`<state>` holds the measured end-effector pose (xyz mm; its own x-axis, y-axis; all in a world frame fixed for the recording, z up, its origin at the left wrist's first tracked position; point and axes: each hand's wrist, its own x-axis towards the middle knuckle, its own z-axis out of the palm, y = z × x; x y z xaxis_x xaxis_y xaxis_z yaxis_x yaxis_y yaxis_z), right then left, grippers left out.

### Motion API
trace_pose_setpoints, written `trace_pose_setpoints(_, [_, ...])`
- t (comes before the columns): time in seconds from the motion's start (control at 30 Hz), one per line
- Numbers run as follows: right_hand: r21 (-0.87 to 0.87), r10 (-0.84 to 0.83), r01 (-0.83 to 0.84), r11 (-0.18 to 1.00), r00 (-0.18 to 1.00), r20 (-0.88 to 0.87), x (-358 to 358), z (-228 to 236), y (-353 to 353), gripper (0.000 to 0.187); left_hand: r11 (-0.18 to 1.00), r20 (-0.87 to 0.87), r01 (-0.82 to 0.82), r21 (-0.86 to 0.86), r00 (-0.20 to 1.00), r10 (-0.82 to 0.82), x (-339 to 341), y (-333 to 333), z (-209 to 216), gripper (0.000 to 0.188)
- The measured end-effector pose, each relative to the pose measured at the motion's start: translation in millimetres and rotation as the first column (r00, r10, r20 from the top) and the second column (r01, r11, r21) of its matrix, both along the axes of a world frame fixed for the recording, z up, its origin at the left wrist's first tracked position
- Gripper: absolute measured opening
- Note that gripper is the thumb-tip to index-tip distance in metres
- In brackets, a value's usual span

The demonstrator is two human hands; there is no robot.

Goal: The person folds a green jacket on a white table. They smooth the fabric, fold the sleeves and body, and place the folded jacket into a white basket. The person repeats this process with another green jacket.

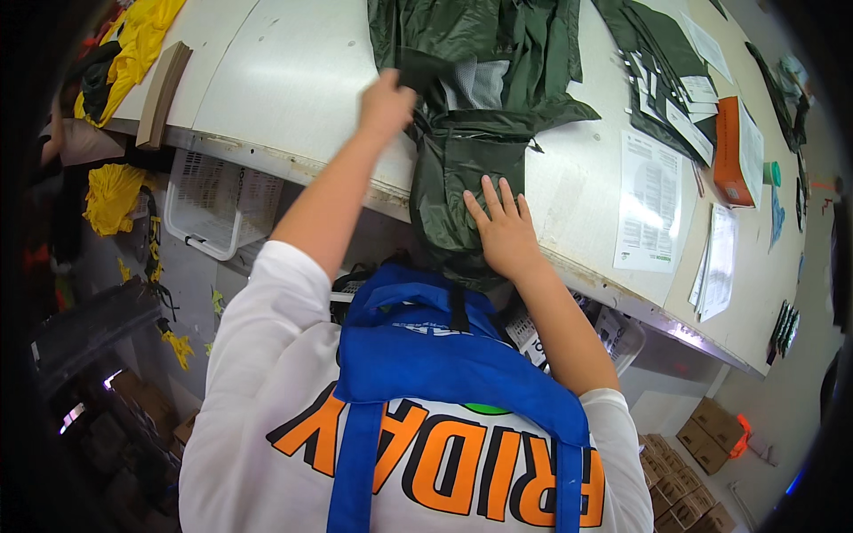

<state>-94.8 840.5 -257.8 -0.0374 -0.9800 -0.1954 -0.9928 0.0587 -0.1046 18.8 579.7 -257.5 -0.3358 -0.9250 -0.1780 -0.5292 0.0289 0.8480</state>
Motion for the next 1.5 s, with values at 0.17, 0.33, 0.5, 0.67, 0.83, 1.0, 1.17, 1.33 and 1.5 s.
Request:
trace_pose_setpoints(0.17, [-0.014,0.007,-0.008,1.000,1.000,-0.026,2,-1,-1,0.059,0.872,-0.029,-0.405,-0.276,0.910,0.413,66,-27,-11,0.033])
trace_pose_setpoints(0.33, [-0.048,0.050,-0.051,0.998,0.998,-0.024,-2,-4,0,0.061,0.572,0.157,0.579,-0.581,0.770,-0.619,35,92,19,0.066])
trace_pose_setpoints(0.5, [-0.020,0.001,0.019,1.000,0.690,0.724,-37,23,12,0.066,0.369,0.555,0.861,-0.351,0.508,-0.658,44,122,-30,0.069])
trace_pose_setpoints(0.67, [-0.181,0.176,-0.161,0.970,0.982,0.072,-51,16,58,0.072,0.377,0.554,0.858,-0.349,0.514,-0.655,44,126,-31,0.069])
trace_pose_setpoints(0.83, [-0.227,0.397,-0.340,0.913,0.870,0.293,-42,16,12,0.061,0.371,0.555,0.867,-0.332,0.498,-0.667,45,124,-31,0.066])
trace_pose_setpoints(1.0, [0.127,-0.320,0.373,0.919,0.516,0.795,-48,-14,3,0.027,0.437,0.366,0.896,-0.083,0.435,-0.823,48,112,-27,0.063])
trace_pose_setpoints(1.17, [0.055,-0.523,0.600,0.798,0.645,0.557,-32,-7,-18,0.022,0.828,-0.566,0.244,0.504,0.818,0.104,44,72,12,0.085])
trace_pose_setpoints(1.33, [0.171,-0.642,0.621,0.765,0.713,0.283,-26,-16,-28,0.029,0.968,-0.370,-0.027,0.251,0.921,0.121,51,78,28,0.064])
trace_pose_setpoints(1.5, [0.215,-0.612,0.573,0.791,0.736,0.289,-23,-4,-32,0.033,0.345,0.267,0.622,-0.702,0.680,-0.682,23,143,46,0.049])
